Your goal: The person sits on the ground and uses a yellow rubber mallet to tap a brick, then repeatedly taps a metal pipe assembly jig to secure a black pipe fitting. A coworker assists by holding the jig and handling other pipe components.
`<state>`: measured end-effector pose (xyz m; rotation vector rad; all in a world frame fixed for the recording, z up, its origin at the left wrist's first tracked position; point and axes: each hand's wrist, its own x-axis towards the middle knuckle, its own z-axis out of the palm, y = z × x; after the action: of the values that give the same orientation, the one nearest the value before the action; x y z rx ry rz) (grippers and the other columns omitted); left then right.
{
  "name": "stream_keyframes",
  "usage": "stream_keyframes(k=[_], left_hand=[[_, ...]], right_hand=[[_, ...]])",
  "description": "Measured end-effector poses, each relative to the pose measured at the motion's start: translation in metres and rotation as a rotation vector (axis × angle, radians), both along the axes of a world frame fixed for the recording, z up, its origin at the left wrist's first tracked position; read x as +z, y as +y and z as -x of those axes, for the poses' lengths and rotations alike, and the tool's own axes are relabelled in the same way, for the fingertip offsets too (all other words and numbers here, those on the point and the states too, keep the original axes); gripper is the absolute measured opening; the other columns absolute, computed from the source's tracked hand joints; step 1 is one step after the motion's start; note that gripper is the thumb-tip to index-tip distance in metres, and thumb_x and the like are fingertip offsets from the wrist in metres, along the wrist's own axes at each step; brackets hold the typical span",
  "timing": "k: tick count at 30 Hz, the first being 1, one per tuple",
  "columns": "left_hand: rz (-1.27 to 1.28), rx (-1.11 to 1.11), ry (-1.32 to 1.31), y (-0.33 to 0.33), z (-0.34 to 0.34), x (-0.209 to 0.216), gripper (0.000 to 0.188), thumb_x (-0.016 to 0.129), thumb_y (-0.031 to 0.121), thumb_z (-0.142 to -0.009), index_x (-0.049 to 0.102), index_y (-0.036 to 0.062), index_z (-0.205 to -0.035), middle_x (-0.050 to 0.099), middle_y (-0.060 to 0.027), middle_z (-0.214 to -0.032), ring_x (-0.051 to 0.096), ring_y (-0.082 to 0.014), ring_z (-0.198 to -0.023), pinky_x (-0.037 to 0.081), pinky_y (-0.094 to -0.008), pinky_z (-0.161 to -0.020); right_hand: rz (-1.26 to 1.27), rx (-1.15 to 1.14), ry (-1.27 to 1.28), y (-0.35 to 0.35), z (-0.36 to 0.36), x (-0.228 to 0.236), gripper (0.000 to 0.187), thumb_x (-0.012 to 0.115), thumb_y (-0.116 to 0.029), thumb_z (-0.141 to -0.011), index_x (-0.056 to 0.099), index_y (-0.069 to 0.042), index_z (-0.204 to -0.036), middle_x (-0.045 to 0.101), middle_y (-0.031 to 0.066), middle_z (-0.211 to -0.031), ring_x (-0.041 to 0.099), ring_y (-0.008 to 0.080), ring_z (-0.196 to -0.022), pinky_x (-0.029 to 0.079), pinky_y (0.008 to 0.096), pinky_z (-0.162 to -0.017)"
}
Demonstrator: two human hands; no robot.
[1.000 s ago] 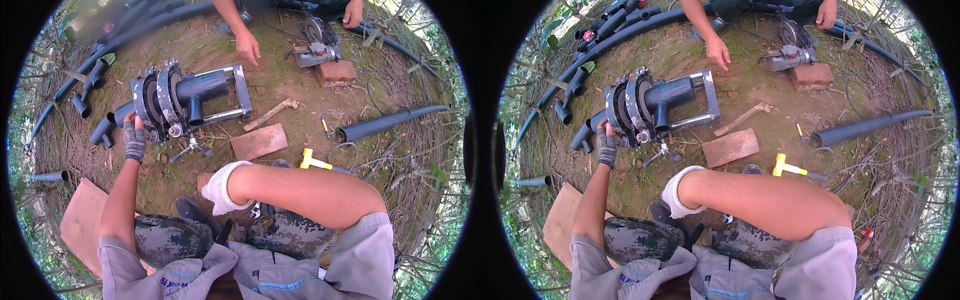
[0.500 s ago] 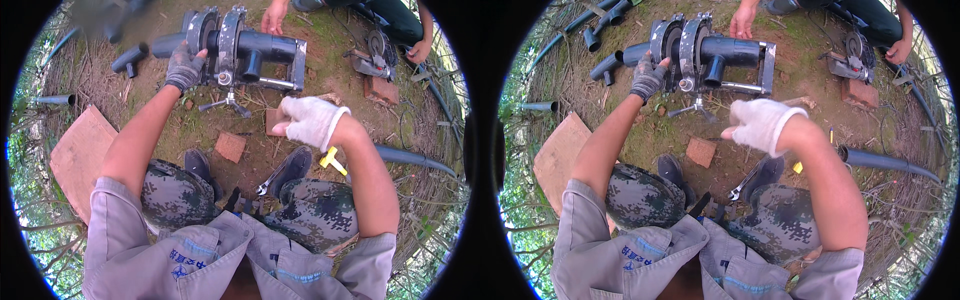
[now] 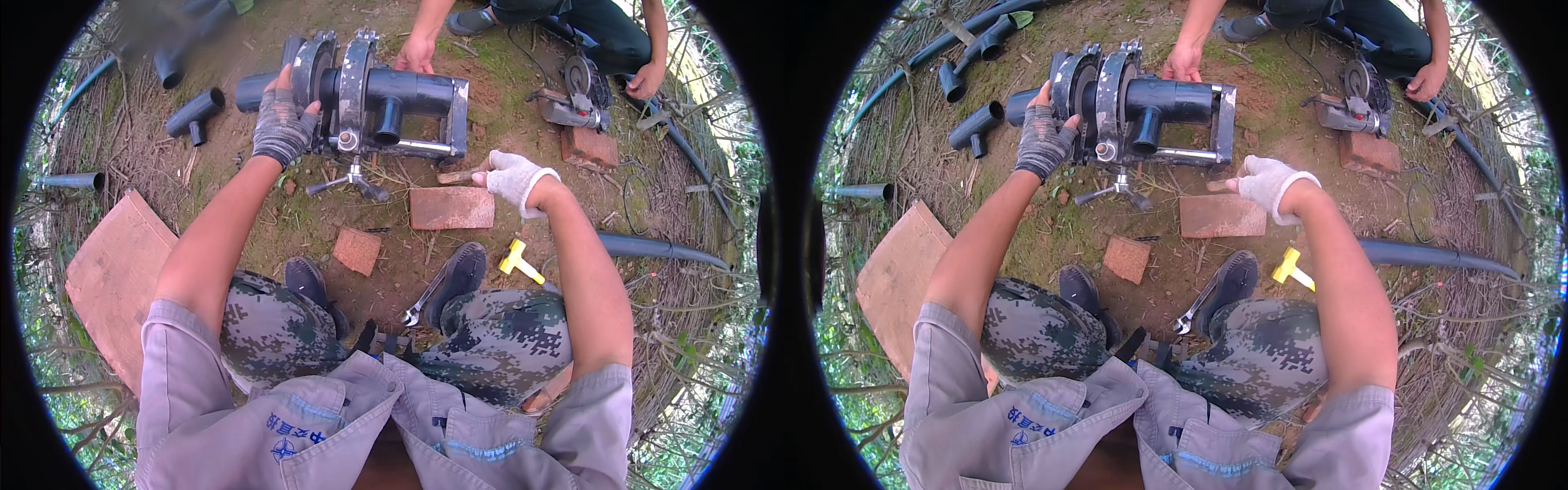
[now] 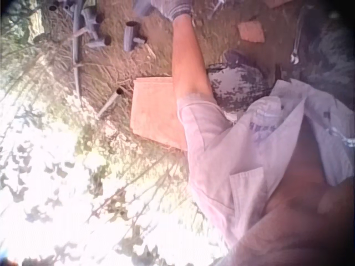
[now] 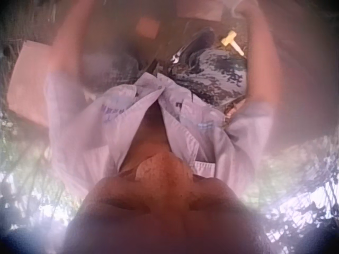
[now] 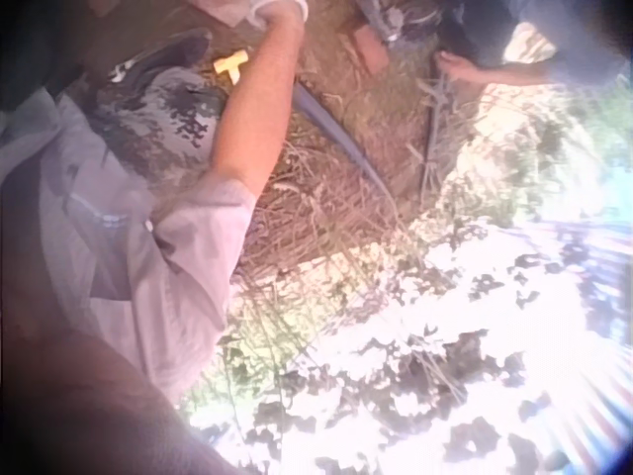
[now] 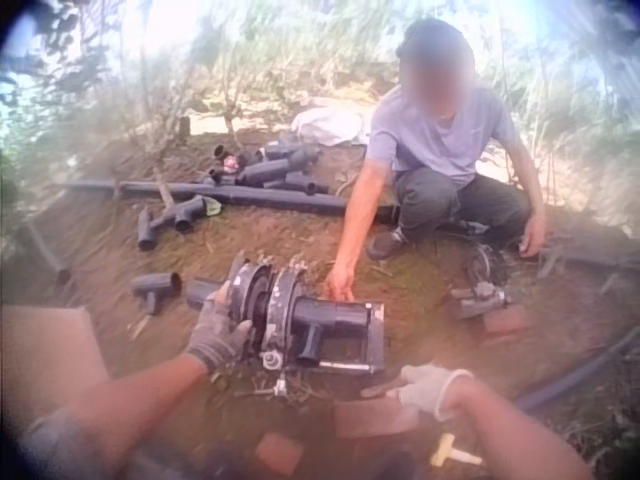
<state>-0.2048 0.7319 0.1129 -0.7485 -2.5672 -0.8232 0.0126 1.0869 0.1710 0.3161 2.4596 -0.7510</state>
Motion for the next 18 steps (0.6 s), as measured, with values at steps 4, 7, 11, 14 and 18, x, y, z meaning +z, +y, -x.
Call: stream_keyframes(k=[4,7,11,14,18], left_hand=[[-0.005,-0.005,0.072,-0.006,0.002,0.003,0.084,0.077,0.015,-0.079,0.035,0.0063,-0.152,0.045,-0.0267,-0.141,0.051,-0.0432,-0.124,0.042,-0.0451,-0.109],[-0.021,-0.138,0.237,0.010,-0.014,0.028,0.075,0.077,0.015,-0.076,0.046,0.0078,-0.144,0.050,-0.0220,-0.138,0.051,-0.0413,-0.125,0.041,-0.0477,-0.109],[0.013,-0.479,0.309,0.050,-0.060,0.067,0.061,0.076,0.016,-0.073,0.057,0.0125,-0.130,0.054,-0.0155,-0.134,0.051,-0.0373,-0.125,0.039,-0.0504,-0.109],[0.122,-0.423,0.339,0.061,-0.063,0.071,0.056,0.077,0.020,-0.072,0.060,0.0142,-0.125,0.053,-0.0149,-0.134,0.050,-0.0380,-0.127,0.036,-0.0535,-0.109],[0.245,-0.054,0.318,0.049,-0.015,0.062,0.064,0.079,0.028,-0.078,0.056,0.0093,-0.134,0.050,-0.0219,-0.140,0.047,-0.0416,-0.130,0.033,-0.0529,-0.112]], right_hand=[[-0.038,0.023,0.001,0.013,0.001,-0.011,0.046,0.068,-0.043,-0.094,0.062,-0.002,-0.113,0.068,0.0216,-0.111,0.064,0.0350,-0.107,0.049,0.0428,-0.092],[-0.198,0.064,-0.040,0.038,-0.011,-0.042,0.048,0.065,-0.042,-0.094,0.058,0.001,-0.114,0.066,0.0279,-0.116,0.062,0.0451,-0.113,0.049,0.0477,-0.093],[-0.289,0.096,-0.168,0.054,-0.032,-0.087,0.044,0.065,-0.034,-0.092,0.060,-0.001,-0.120,0.063,0.0263,-0.126,0.059,0.0432,-0.120,0.047,0.0463,-0.101],[-0.396,0.119,-0.096,0.050,-0.031,-0.142,0.049,0.070,-0.035,-0.088,0.060,-0.005,-0.125,0.058,0.0192,-0.136,0.054,0.0367,-0.129,0.044,0.0451,-0.106],[-0.477,0.201,0.060,0.045,-0.010,-0.191,0.054,0.076,-0.036,-0.083,0.061,-0.011,-0.128,0.060,0.0149,-0.132,0.055,0.0317,-0.127,0.042,0.0459,-0.107]])
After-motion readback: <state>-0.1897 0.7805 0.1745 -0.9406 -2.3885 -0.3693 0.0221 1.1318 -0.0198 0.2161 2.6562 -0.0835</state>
